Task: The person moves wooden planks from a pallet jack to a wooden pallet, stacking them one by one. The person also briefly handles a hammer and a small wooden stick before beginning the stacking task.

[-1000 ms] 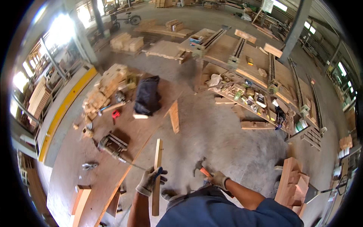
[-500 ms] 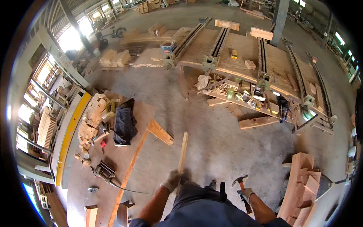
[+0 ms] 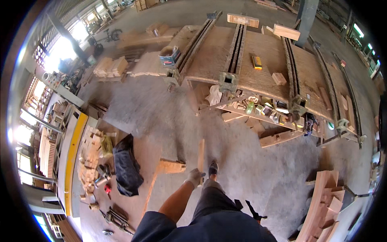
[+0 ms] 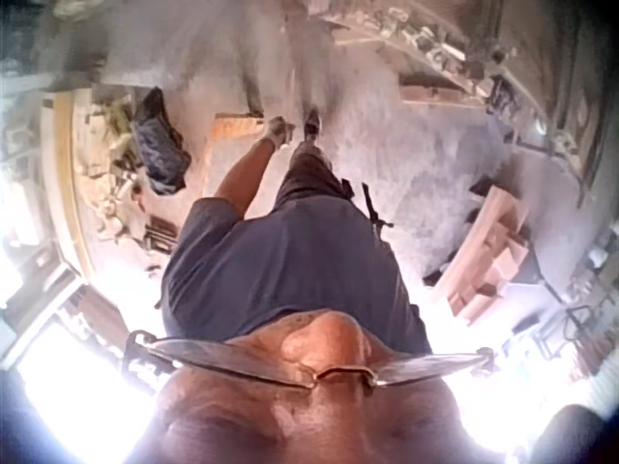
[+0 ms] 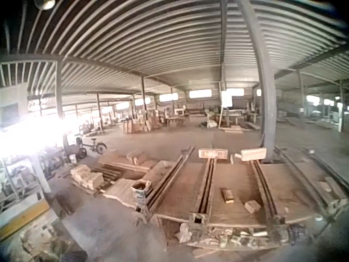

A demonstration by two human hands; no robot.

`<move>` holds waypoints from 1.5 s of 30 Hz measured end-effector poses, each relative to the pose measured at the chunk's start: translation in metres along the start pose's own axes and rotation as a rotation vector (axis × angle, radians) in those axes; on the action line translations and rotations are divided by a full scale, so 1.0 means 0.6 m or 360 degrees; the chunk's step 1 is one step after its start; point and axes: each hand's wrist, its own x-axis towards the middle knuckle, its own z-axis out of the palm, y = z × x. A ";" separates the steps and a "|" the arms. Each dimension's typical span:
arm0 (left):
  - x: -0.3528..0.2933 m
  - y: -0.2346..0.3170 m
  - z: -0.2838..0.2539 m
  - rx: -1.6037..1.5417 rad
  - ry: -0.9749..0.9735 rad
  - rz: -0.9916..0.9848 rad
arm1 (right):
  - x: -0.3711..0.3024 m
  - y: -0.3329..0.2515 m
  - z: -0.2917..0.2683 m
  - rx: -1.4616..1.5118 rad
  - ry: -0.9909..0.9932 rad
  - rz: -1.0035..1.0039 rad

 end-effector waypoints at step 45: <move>-0.346 -0.734 0.247 0.0134 0.0661 -0.0628 | 0.199 -0.417 -0.332 -0.1807 -0.0279 -0.0347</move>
